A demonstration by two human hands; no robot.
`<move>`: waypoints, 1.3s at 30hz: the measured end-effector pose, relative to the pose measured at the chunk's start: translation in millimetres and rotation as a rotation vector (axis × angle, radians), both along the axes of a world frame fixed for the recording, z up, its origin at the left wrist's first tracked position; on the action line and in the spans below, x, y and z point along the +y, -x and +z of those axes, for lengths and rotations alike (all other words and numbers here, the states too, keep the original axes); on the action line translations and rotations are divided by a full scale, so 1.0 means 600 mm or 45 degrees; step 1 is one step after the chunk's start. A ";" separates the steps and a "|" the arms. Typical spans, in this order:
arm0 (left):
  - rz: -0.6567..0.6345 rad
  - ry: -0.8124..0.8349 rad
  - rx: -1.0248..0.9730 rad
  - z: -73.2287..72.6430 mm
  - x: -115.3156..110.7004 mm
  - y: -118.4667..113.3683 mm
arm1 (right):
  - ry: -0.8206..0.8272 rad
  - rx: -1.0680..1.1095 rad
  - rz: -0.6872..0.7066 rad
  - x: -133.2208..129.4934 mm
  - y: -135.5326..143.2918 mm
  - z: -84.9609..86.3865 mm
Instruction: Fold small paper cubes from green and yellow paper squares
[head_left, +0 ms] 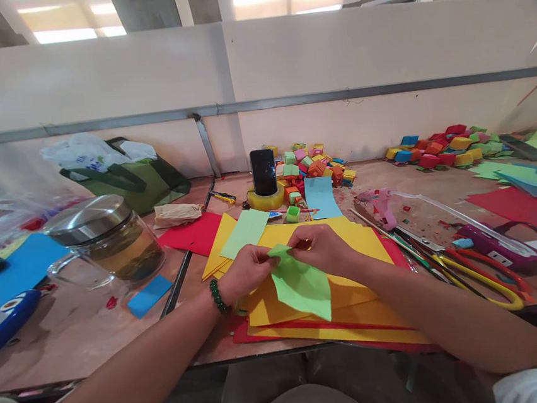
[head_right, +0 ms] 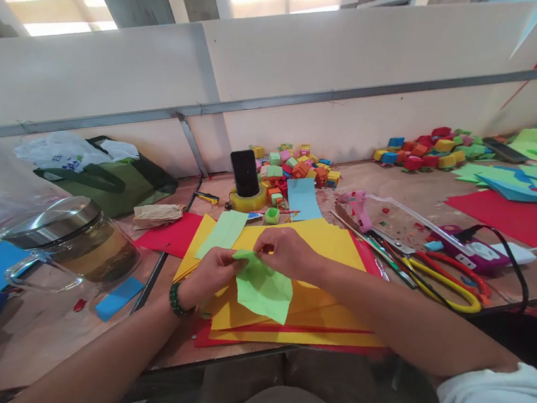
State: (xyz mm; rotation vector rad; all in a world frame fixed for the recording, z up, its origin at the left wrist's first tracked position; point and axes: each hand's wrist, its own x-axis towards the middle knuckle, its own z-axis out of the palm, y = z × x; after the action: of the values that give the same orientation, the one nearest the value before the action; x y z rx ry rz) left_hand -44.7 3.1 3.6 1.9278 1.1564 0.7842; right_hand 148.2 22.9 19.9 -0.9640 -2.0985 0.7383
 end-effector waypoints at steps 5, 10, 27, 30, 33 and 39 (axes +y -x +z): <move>0.074 -0.127 0.008 0.006 -0.011 -0.005 | 0.239 0.130 0.216 0.007 -0.008 0.016; 0.070 -0.385 0.233 0.010 -0.028 -0.014 | 0.536 0.120 0.188 0.019 -0.003 0.015; -0.169 0.237 -0.252 0.015 -0.017 -0.007 | 0.184 -0.006 0.188 0.014 -0.007 0.008; -0.293 0.303 -0.438 0.004 -0.013 -0.005 | 0.091 -0.049 0.159 0.013 -0.010 0.014; -0.279 0.262 -0.398 -0.004 -0.015 -0.008 | -0.037 -0.155 0.131 0.006 -0.010 0.021; -0.292 0.106 -0.141 0.013 -0.035 -0.019 | -0.203 -0.393 0.026 -0.016 -0.001 0.026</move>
State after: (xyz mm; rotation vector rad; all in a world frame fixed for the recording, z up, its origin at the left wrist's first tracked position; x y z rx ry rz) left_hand -33.4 -17.8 11.3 1.8822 0.8698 0.6982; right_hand 148.9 13.1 35.4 -1.0206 -2.3949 0.4446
